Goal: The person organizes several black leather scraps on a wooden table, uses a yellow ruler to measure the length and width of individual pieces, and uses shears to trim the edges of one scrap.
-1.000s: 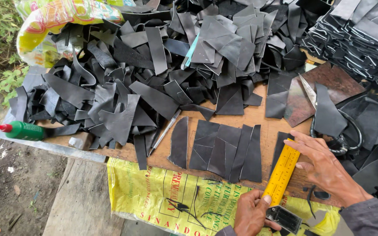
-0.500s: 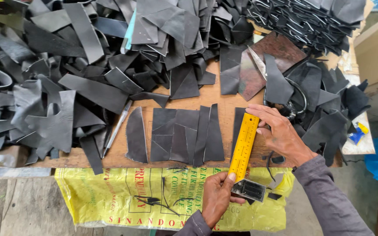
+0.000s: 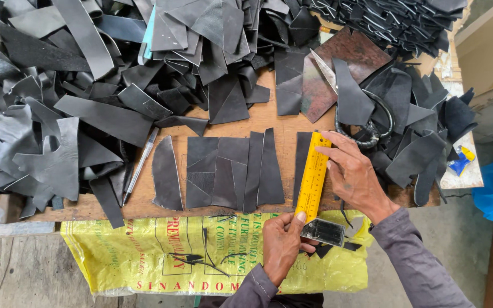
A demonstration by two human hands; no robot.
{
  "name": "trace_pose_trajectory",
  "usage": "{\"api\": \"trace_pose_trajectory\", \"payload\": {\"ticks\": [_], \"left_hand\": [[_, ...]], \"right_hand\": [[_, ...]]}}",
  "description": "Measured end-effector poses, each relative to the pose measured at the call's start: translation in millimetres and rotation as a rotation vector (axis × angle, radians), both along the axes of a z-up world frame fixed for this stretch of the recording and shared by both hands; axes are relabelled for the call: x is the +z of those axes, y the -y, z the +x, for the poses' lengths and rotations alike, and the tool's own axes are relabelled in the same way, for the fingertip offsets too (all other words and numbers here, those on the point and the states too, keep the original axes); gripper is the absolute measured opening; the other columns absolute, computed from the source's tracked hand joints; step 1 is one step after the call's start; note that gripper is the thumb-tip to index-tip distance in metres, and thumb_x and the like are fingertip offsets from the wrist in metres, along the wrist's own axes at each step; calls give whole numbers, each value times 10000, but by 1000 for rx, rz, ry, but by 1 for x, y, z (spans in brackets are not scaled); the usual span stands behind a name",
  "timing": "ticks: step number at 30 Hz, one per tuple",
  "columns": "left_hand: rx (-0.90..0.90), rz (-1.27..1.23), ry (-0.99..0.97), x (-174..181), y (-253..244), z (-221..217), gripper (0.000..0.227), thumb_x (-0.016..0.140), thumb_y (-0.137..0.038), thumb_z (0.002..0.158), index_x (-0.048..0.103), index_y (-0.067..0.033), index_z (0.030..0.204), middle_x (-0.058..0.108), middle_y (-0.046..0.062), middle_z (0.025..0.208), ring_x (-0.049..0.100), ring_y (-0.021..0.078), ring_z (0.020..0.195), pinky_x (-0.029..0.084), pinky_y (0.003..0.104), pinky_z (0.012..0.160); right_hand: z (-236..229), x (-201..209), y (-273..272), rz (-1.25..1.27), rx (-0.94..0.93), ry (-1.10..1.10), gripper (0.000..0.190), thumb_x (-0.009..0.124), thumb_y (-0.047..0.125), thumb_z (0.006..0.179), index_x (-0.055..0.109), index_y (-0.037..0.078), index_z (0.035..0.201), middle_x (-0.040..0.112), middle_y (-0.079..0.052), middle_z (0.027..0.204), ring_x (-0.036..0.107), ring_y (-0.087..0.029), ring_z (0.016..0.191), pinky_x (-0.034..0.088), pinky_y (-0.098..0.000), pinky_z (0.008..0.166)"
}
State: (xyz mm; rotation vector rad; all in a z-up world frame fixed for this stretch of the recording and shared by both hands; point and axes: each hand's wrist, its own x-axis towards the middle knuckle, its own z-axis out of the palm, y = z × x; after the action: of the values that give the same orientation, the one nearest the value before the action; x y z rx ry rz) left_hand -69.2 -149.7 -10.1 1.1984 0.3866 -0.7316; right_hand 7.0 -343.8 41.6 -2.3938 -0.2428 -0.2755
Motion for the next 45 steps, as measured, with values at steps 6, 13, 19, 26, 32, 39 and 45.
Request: {"api": "trace_pose_trajectory", "payload": {"ticks": [6,13,19,26,32,39,45], "left_hand": [[70,-13,-9,-6,1,-2,346,647,-206,999,711,131,953,733,147,724,729,195,547,565,278,430],[104,-19,-15,-12,5,-6,343,669,-223,993,706,118,974,724,126,748,724,190,553,565,283,432],[45,-84,26,-9,-6,-9,355,623,-237,1053,675,114,1043,718,111,843,727,184,629,584,270,515],[36,-256,5,13,-4,-18,358,551,-212,1092,664,126,1129,734,129,930,745,177,775,648,283,719],[38,-159,-29,6,-8,-9,401,567,-223,1063,689,158,1037,742,148,854,748,192,678,646,304,619],[6,-81,48,-10,-8,0,369,590,-211,1026,695,140,1063,752,144,849,747,188,653,639,284,567],[44,-95,18,-12,-3,0,368,602,-197,1026,695,160,1020,743,154,837,746,191,643,637,284,550]], "right_hand": [[-5,-5,0,-2,-13,-9,370,624,-70,854,672,-19,1217,575,-205,1452,504,-397,1403,424,-443,1150],[-13,-10,-17,-148,-93,66,398,672,23,861,679,37,1259,552,-188,1385,511,-383,1287,408,-466,1107],[-21,-12,-28,-161,-159,6,474,724,178,857,662,60,1312,532,-175,1416,484,-381,1265,377,-473,1102],[-14,-13,-17,-55,-125,-62,456,718,200,876,665,86,1313,535,-167,1437,511,-341,1228,393,-447,1095],[-13,-14,-11,-48,-122,-39,468,753,187,832,671,79,1280,533,-167,1424,522,-332,1215,391,-440,1089],[-18,-22,-22,-69,-171,28,480,726,131,885,644,62,1352,479,-186,1479,484,-346,1250,372,-448,1108],[-20,-25,-19,-78,-169,12,479,719,136,904,636,63,1370,477,-189,1499,485,-351,1258,378,-437,1116]]}}
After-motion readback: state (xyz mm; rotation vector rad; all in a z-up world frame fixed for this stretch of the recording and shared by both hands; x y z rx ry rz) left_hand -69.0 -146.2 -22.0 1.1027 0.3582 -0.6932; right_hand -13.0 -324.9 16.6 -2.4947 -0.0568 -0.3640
